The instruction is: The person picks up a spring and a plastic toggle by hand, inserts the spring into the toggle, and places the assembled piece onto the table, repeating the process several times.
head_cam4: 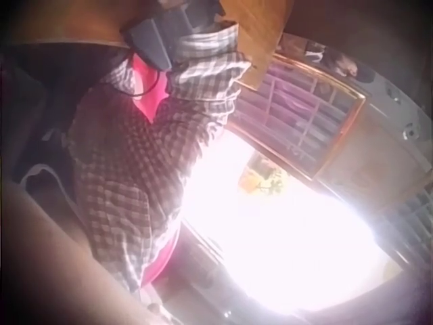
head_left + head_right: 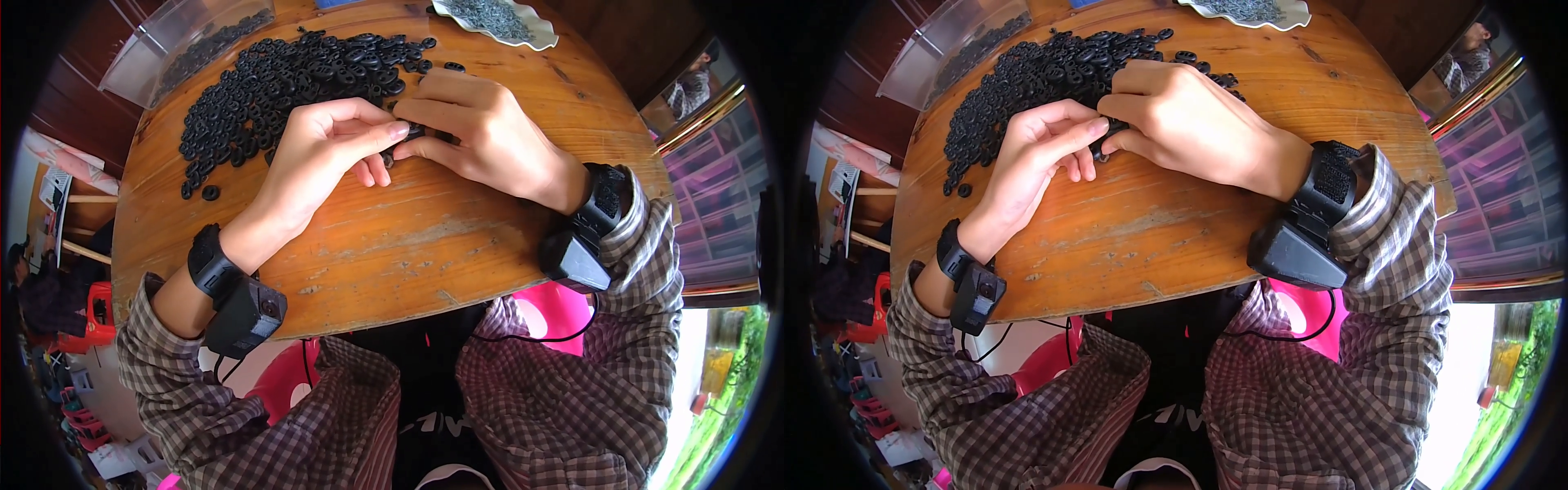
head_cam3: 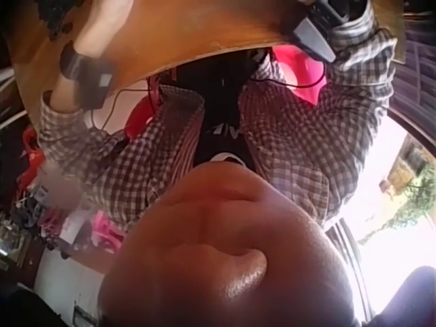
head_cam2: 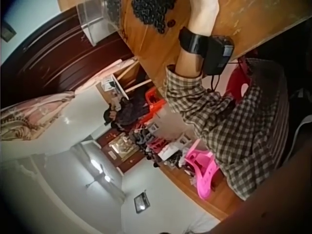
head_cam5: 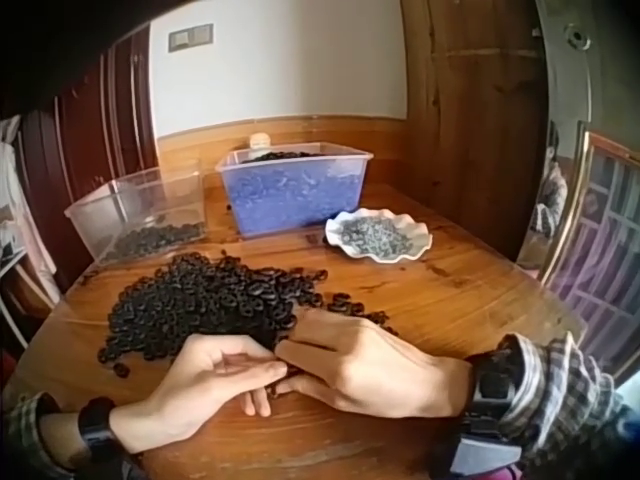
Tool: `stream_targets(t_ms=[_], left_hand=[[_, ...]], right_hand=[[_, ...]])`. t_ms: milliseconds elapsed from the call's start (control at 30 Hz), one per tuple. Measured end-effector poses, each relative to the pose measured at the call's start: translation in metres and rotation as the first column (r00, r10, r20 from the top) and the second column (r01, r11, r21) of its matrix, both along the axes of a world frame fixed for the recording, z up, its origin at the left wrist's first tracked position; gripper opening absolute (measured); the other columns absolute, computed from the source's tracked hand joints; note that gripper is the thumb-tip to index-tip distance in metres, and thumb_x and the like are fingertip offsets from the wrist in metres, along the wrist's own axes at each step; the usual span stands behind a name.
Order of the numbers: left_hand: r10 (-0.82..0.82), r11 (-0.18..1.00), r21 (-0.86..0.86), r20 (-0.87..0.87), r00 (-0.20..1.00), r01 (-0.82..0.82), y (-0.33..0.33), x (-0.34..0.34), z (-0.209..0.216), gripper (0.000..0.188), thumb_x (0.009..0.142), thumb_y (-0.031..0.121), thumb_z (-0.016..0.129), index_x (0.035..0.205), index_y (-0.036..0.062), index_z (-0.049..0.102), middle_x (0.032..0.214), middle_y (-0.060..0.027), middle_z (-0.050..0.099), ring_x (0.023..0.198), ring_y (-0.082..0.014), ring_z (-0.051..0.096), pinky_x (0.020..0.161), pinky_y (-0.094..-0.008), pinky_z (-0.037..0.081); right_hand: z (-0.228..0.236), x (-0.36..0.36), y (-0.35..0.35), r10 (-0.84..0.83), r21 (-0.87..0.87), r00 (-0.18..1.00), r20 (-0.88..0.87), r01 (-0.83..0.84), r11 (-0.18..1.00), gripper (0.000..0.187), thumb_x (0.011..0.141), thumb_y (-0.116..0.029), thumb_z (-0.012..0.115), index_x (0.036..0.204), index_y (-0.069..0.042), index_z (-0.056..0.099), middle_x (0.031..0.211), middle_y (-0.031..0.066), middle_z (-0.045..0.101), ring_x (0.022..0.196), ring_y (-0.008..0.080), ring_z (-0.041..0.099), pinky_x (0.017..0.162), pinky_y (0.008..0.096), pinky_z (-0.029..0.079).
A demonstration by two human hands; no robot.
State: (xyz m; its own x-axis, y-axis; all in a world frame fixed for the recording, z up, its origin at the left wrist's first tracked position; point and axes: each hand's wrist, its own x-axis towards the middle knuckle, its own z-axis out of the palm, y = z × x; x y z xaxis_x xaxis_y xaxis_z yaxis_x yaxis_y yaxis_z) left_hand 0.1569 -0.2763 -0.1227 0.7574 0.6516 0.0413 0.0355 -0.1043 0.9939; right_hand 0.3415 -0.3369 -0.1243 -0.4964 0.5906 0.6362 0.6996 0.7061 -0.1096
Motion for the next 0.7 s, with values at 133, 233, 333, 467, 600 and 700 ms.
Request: stream_targets(t_ms=[133,233,333,467,600,700], left_hand=[[0.022,1.000,-0.002,0.040,0.999,-0.022,0.008,-0.002,0.002,0.019,0.081,0.015,0.060,0.089,-0.0016,0.060,0.074,-0.0080,0.060,0.057,-0.0135,0.059,0.050,-0.0212,0.045],[0.111,0.898,0.417,0.094,0.989,-0.140,0.052,-0.020,0.025,0.016,0.082,0.016,0.056,0.089,0.0024,0.059,0.080,-0.0039,0.060,0.062,-0.0125,0.059,0.049,-0.0205,0.042],[0.495,0.383,0.829,0.189,0.848,-0.408,0.159,-0.066,0.082,0.023,0.082,0.024,0.055,0.091,0.0042,0.062,0.085,-0.0100,0.064,0.072,-0.0182,0.063,0.059,-0.0265,0.046],[0.955,-0.152,0.986,0.163,0.249,-0.062,0.214,-0.092,0.145,0.034,0.080,0.033,0.053,0.094,0.0035,0.061,0.090,-0.0195,0.062,0.085,-0.0323,0.061,0.072,-0.0370,0.047],[0.982,0.065,0.998,-0.063,0.178,-0.001,0.296,-0.137,0.125,0.037,0.078,0.035,0.051,0.099,0.0057,0.060,0.095,-0.0231,0.059,0.095,-0.0375,0.055,0.081,-0.0425,0.043],[0.978,0.080,0.997,-0.074,0.196,-0.024,0.314,-0.144,0.110,0.035,0.078,0.032,0.051,0.102,0.0070,0.059,0.095,-0.0185,0.061,0.093,-0.0376,0.056,0.081,-0.0420,0.044]], right_hand=[[0.000,0.000,0.003,-0.031,-0.006,0.996,-0.089,0.030,1.000,0.039,0.066,-0.017,0.071,0.099,-0.002,0.059,0.081,0.0100,0.054,0.071,0.0243,0.055,0.064,0.0315,0.046],[-0.001,0.003,0.005,-0.117,-0.044,0.981,-0.153,0.112,0.993,0.040,0.070,-0.020,0.070,0.103,-0.001,0.058,0.083,0.0109,0.054,0.072,0.0233,0.055,0.065,0.0311,0.046],[0.003,-0.001,0.008,-0.176,-0.183,0.962,-0.207,0.139,0.973,0.030,0.077,-0.018,0.063,0.100,0.001,0.058,0.083,0.0110,0.054,0.073,0.0237,0.056,0.066,0.0309,0.046],[-0.004,0.007,0.012,-0.173,-0.191,0.970,-0.170,0.140,0.972,0.022,0.078,-0.013,0.062,0.093,0.002,0.059,0.088,0.0111,0.056,0.074,0.0234,0.057,0.066,0.0299,0.045],[0.006,0.012,0.014,-0.233,-0.124,0.961,-0.145,0.216,0.968,0.016,0.077,-0.009,0.061,0.089,0.001,0.061,0.088,0.0101,0.057,0.075,0.0228,0.058,0.067,0.0298,0.046],[0.011,0.022,0.017,-0.357,-0.070,0.928,-0.104,0.351,0.934,0.015,0.077,-0.008,0.061,0.090,0.000,0.061,0.088,0.0094,0.058,0.075,0.0224,0.060,0.067,0.0293,0.048]])
